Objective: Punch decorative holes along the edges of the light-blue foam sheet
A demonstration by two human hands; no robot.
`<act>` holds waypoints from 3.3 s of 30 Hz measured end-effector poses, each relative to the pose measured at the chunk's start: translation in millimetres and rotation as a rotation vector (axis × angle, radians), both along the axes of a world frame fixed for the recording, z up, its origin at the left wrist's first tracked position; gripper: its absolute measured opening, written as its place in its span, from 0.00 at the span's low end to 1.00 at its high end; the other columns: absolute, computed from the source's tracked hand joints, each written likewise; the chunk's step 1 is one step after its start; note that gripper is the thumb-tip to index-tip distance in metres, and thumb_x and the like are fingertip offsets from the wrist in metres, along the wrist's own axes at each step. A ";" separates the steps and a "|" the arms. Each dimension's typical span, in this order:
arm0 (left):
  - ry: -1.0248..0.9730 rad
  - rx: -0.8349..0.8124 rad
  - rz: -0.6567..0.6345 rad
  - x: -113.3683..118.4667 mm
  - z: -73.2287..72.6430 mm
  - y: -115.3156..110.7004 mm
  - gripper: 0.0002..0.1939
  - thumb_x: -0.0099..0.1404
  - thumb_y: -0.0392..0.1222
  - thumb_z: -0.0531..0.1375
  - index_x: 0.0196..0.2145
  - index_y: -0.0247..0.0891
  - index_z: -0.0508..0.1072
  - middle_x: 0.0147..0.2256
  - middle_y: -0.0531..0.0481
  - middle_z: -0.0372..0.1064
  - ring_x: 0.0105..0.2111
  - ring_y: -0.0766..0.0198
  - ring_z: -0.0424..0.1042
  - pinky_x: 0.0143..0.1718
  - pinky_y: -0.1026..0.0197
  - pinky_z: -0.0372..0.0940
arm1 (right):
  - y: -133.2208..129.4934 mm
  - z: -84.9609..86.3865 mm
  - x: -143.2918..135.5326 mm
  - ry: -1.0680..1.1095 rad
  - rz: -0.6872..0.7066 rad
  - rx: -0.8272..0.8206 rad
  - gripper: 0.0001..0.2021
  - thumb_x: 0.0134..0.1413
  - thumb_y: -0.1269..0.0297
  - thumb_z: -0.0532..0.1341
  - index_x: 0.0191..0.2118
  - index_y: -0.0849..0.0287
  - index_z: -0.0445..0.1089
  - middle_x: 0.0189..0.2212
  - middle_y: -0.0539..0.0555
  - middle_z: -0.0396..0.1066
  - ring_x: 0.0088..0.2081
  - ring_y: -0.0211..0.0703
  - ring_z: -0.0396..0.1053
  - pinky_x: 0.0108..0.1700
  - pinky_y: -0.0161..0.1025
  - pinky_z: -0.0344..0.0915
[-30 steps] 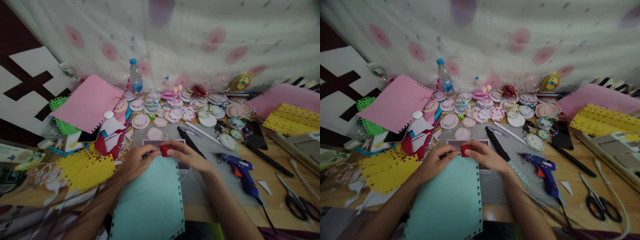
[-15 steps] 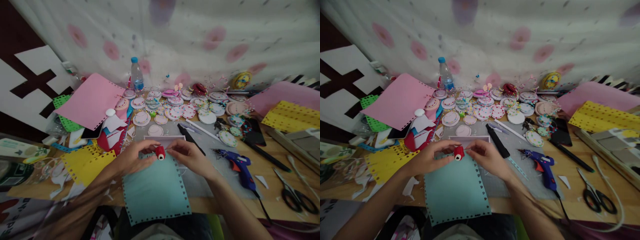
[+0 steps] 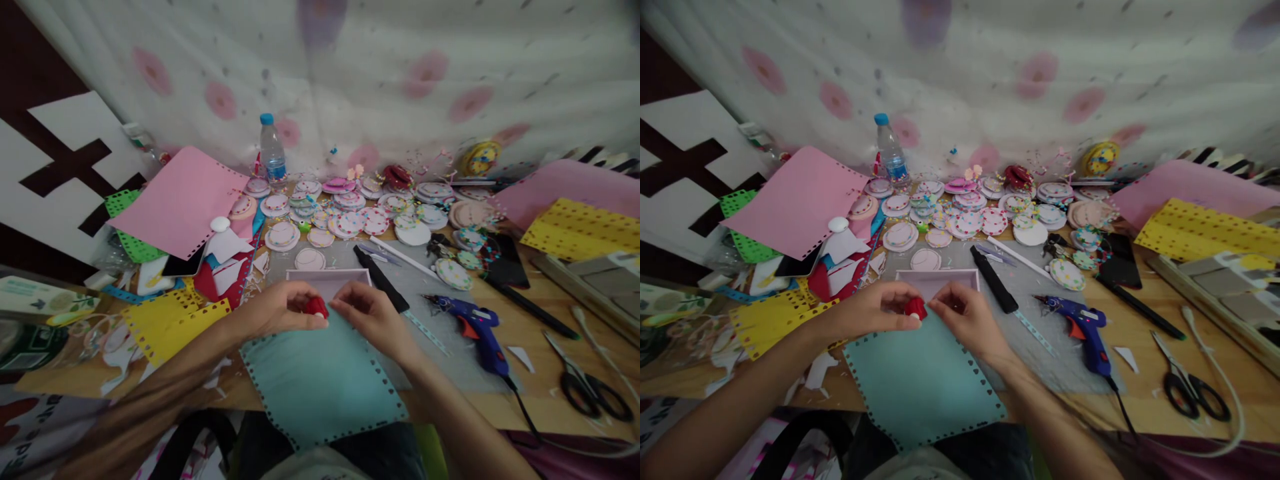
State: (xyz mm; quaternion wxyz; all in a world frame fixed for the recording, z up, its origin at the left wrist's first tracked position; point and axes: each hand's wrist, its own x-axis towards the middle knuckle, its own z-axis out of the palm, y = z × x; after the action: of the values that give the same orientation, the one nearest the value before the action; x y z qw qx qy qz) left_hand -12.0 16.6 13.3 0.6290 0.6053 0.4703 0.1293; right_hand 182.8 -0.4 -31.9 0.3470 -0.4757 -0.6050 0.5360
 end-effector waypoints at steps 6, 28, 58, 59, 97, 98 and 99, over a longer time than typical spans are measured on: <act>-0.033 -0.172 -0.044 3.6 1.8 17.0 0.10 0.52 0.43 0.65 0.31 0.36 0.75 0.28 0.53 0.72 0.29 0.66 0.69 0.32 0.65 0.61 | 3.5 -7.0 -4.8 0.078 -0.031 -0.076 0.17 0.49 0.48 0.61 0.27 0.58 0.63 0.23 0.49 0.64 0.26 0.37 0.60 0.27 0.35 0.57; -0.022 0.006 -0.062 16.5 -6.4 26.4 0.11 0.52 0.45 0.63 0.28 0.34 0.70 0.21 0.57 0.63 0.21 0.70 0.61 0.22 0.68 0.54 | 41.3 17.9 11.2 0.063 0.471 -0.251 0.22 0.50 0.50 0.63 0.48 0.57 0.71 0.32 0.52 0.73 0.25 0.35 0.65 0.20 0.28 0.54; -0.127 -0.029 -0.031 -1.1 3.4 31.9 0.07 0.58 0.38 0.61 0.33 0.34 0.77 0.30 0.52 0.75 0.32 0.64 0.71 0.34 0.66 0.61 | 39.9 26.1 22.1 -0.027 0.502 -0.303 0.17 0.52 0.50 0.61 0.37 0.60 0.74 0.26 0.50 0.71 0.24 0.38 0.66 0.25 0.33 0.61; -0.126 -0.028 -0.024 -2.2 5.1 31.5 0.07 0.58 0.37 0.61 0.34 0.34 0.77 0.30 0.53 0.75 0.32 0.64 0.71 0.34 0.67 0.61 | 36.5 26.0 24.0 -0.043 0.500 -0.310 0.16 0.53 0.51 0.61 0.34 0.61 0.74 0.24 0.50 0.70 0.22 0.36 0.64 0.23 0.33 0.60; -0.232 -0.137 0.051 0.2 -6.9 16.3 0.12 0.58 0.47 0.64 0.37 0.38 0.76 0.36 0.51 0.72 0.37 0.64 0.68 0.41 0.63 0.61 | -10.3 20.6 33.9 0.000 0.297 -0.470 0.20 0.55 0.46 0.57 0.29 0.62 0.64 0.20 0.46 0.55 0.20 0.30 0.50 0.20 0.31 0.47; -0.223 -0.140 0.052 0.9 -4.8 16.0 0.12 0.57 0.47 0.64 0.37 0.38 0.76 0.35 0.52 0.72 0.37 0.65 0.68 0.41 0.63 0.61 | -10.2 20.5 34.0 -0.007 0.294 -0.469 0.20 0.55 0.46 0.57 0.29 0.62 0.64 0.20 0.46 0.55 0.20 0.30 0.50 0.20 0.31 0.47; -0.214 -0.143 0.054 1.9 -2.2 15.6 0.11 0.57 0.47 0.64 0.36 0.38 0.76 0.35 0.52 0.72 0.36 0.65 0.68 0.40 0.64 0.61 | -10.0 20.7 34.0 -0.012 0.295 -0.467 0.20 0.55 0.46 0.57 0.29 0.62 0.64 0.20 0.46 0.54 0.20 0.30 0.50 0.20 0.31 0.47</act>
State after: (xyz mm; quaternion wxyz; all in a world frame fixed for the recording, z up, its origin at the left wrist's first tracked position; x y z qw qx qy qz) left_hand -10.1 32.1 11.1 0.7132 0.5289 0.4248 0.1763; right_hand 216.8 -10.4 -11.2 0.1427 -0.4528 -0.5297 0.7029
